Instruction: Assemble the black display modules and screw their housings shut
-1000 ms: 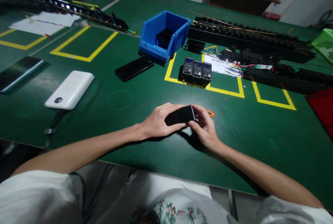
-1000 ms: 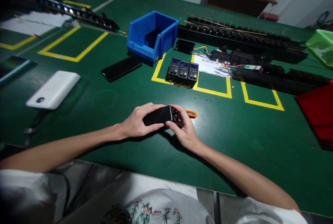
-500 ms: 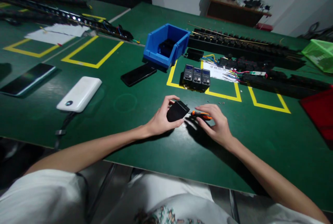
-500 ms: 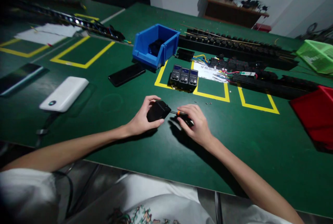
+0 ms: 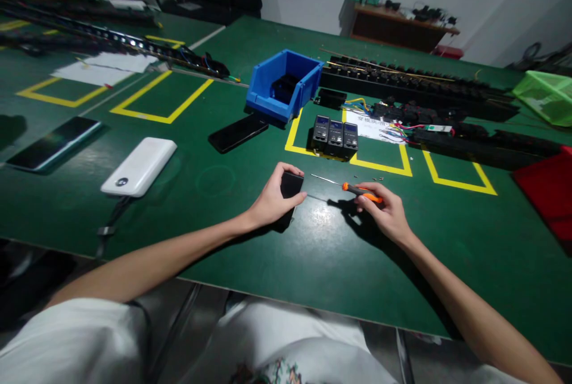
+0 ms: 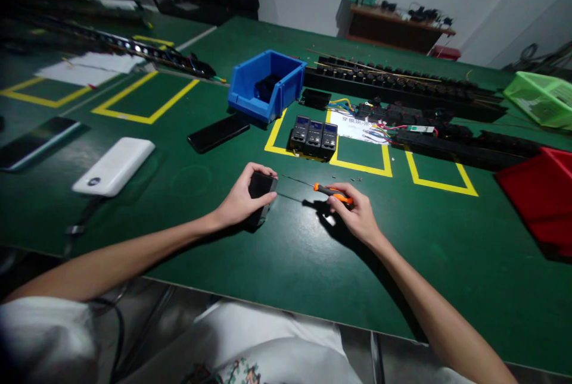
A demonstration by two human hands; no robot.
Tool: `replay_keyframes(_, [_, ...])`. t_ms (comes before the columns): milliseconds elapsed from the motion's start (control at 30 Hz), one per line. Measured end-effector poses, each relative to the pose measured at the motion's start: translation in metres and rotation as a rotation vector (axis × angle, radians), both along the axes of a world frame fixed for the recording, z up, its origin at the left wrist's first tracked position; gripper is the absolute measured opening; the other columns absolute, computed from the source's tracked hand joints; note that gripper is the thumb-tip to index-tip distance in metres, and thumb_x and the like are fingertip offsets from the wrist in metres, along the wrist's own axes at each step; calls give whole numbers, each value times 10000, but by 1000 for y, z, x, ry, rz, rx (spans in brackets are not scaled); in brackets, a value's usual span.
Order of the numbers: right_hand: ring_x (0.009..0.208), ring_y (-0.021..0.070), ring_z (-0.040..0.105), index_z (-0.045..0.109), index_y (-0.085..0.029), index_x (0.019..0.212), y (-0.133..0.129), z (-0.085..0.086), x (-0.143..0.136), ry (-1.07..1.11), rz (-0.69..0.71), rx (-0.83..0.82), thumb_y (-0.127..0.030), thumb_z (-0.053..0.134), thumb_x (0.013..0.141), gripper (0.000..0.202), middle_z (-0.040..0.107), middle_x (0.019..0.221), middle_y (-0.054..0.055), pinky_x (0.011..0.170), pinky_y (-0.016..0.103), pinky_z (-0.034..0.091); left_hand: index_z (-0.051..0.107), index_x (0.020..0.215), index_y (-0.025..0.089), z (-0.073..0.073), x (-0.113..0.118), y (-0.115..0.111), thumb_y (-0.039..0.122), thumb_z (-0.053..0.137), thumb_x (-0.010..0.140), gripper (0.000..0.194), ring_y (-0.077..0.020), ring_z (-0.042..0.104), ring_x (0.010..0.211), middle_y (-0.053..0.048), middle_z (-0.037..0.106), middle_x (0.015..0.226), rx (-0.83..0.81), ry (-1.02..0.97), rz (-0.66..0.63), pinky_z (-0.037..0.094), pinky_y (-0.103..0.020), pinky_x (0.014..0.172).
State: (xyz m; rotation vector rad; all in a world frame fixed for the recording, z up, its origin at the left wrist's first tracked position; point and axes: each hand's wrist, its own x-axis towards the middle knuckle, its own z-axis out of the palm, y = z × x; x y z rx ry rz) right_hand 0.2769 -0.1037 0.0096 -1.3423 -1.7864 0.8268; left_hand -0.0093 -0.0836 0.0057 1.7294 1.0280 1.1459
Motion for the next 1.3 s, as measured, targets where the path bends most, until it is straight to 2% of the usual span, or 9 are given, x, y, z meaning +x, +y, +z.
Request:
replay_keyframes(133, [574,120,576,649,-188,1081,-8,-1,-8,173,32,-116,-349,628,874,263,636,745,-4,589,262,464,436,1137,215,0,1,2,207,684,772,441,-190,559,1077,-58,563,1125,-6,-16,15,419,-372,1001])
replay_keyframes(267, [568,108,567,652,-194,1087,-11,-2,-12,180,75,-139,-326,627,878,249,612,709,-23,593,252,457,471,1124,206,4,1,1,199,662,782,392,-181,559,1022,-46,559,1103,-14,29,20,436,-340,940])
replay_keyframes(533, [570,107,571,646,-196,1104,-10,-1,-12,170,85,-168,-343,623,881,267,634,792,5,570,255,466,511,1100,195,6,1,0,199,646,782,345,-161,549,906,-28,553,1037,-39,85,30,450,-297,825])
replay_keyframes(633, [564,102,561,648,-201,1103,-9,-3,-12,159,82,-172,-348,621,884,265,633,802,6,557,250,457,512,1104,195,6,1,0,192,642,782,348,-162,546,907,-28,553,1041,-36,89,32,448,-295,819])
replay_keyframes(967, [545,100,529,640,-203,1109,-10,-2,-10,148,102,-162,-351,605,897,261,577,657,-31,545,243,434,516,1095,194,10,1,-1,176,639,777,342,-160,539,906,-23,551,1033,-31,98,30,446,-289,812])
replay_keyframes(1300, [549,106,545,643,-206,1103,-11,-3,-9,201,113,-180,-359,613,891,264,592,683,-24,544,245,449,515,1097,194,12,2,-1,186,639,779,341,-146,532,852,-16,548,1008,-55,92,17,444,-274,761])
